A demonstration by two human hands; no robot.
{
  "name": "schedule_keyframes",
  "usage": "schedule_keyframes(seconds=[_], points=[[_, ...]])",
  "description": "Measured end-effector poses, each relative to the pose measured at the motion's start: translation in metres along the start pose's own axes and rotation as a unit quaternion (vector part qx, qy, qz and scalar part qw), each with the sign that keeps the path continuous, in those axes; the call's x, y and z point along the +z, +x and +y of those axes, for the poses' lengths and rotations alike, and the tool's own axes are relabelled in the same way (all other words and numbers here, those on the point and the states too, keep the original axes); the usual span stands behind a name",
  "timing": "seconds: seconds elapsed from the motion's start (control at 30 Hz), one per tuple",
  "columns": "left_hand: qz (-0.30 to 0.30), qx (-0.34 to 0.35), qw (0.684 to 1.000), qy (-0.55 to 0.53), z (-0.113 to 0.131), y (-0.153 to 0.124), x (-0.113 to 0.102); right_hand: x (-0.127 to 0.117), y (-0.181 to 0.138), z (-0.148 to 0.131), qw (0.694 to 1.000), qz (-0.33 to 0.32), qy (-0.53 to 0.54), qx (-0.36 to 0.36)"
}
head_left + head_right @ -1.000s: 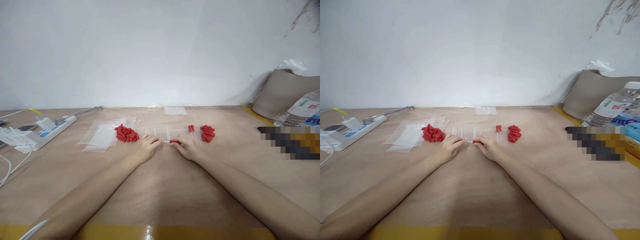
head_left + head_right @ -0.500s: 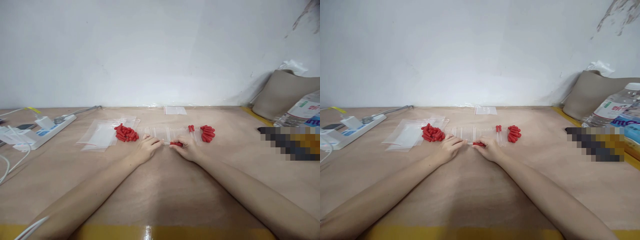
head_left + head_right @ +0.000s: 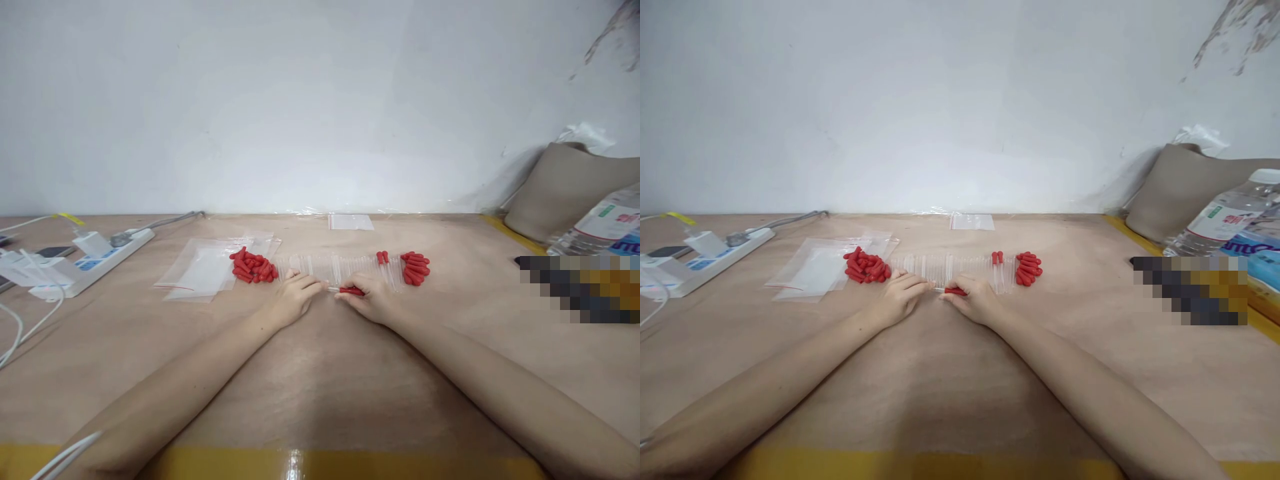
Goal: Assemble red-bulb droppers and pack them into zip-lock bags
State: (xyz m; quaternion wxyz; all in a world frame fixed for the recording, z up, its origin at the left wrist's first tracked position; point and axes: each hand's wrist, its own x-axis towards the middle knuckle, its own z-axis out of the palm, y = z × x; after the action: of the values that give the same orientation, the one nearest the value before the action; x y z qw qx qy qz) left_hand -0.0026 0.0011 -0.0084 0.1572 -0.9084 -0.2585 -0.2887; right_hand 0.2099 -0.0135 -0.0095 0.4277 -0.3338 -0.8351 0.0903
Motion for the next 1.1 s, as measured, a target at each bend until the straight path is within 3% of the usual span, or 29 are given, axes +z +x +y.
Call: schedule_keyframes(seconds=[0.2,0.37,0.5,0.63,0.8,1.1], points=[[0.026,-0.019,0.999,0.002,-0.002,-0.003,0.005,-0.005,0.004,0.003,1.0,-0.003,0.008,0.014],[0.014,-0.044,0.997,0.06,0.006,0.003,-0.003,-0.011,0.001,0.01,0.991,-0.053,-0.112,-0.043],[0.021,-0.027,0.995,0.095,0.01,0.007,-0.01,-0.009,-0.001,0.011,0.982,-0.038,-0.177,-0.06],[0.038,-0.011,0.995,0.089,0.013,0.006,-0.011,-0.006,-0.003,0.008,0.985,-0.015,-0.157,-0.073],[0.044,0.006,0.998,0.054,0.014,0.003,-0.007,-0.007,-0.005,0.004,0.981,-0.029,-0.156,-0.113],[0.032,-0.007,0.999,0.039,0.014,0.003,-0.003,-0.001,0.0,0.001,0.976,-0.011,-0.17,-0.135]])
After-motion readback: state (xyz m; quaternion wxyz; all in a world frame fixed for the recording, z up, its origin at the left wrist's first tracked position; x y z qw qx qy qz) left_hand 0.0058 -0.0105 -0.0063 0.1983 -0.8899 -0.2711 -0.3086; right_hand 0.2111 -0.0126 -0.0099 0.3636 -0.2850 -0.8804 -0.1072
